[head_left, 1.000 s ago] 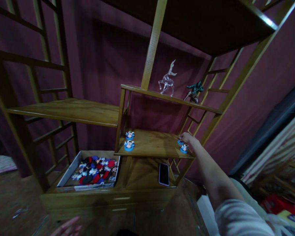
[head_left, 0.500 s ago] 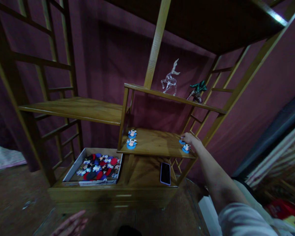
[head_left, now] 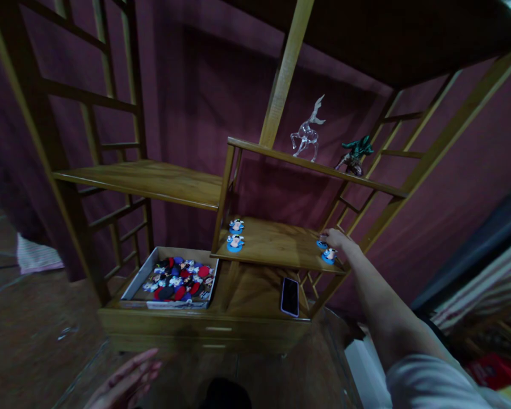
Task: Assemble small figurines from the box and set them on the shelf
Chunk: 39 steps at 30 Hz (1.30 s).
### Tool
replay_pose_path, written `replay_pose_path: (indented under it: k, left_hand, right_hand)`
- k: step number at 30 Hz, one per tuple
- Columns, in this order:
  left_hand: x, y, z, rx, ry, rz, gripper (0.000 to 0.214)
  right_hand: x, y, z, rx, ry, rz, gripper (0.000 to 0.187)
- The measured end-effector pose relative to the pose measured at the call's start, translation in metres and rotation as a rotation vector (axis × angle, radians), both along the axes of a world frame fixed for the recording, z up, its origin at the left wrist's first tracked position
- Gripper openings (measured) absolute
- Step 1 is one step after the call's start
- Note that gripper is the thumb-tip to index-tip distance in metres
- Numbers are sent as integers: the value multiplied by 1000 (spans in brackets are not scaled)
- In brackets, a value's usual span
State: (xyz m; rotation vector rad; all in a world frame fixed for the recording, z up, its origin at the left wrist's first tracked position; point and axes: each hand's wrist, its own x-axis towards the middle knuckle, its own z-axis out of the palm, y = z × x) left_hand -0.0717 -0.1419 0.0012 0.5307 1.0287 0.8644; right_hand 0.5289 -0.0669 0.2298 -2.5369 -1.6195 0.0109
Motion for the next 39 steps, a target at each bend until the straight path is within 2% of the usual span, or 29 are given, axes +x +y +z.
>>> replay_pose_path:
  k: [6, 9, 12, 14, 16, 19, 21, 24, 28, 33, 36, 39]
  left_hand:
    - [-5, -4, 5, 2, -2, 15, 49]
    - [-7, -4, 11, -9, 7, 23, 51]
    - [-10, -6, 18, -9, 21, 29, 49]
    - [-13, -8, 20, 8, 20, 52, 47]
    - [-17, -10, 19, 11, 20, 80, 43]
    - [-23, -8, 13, -13, 17, 126, 35]
    - [-26, -1, 10, -51, 53, 228, 28]
    - [-24, 17, 14, -89, 89, 415, 25]
    - [-14, 54, 31, 1, -6, 519, 27]
    - [-3, 111, 43, 5, -147, 580, 28]
    - [-4, 136, 39, 0, -195, 626, 28]
    - [-11, 148, 30, 0, -240, 689, 27]
  right_hand:
    - [-6, -10, 25, 198, 37, 71, 29]
    - [-20, -29, 36, 428, 151, 100, 31]
    - [-53, -62, 31, 675, 391, 143, 37]
    - [-87, -87, 14, 752, 590, 168, 39]
    - [-128, -111, -15, 735, 779, 193, 38]
    - [-198, -132, -70, 586, 1041, 212, 35]
    - [-245, -133, -107, 499, 1192, 233, 34]
    - [-311, -118, -148, 358, 1298, 324, 34]
    - [-366, -79, -180, 269, 1337, 397, 33]
    - [-390, -20, -214, 304, 1177, 391, 26]
    - [-398, 14, -230, 281, 1013, 404, 21]
    - [-405, 46, -238, 232, 906, 445, 21]
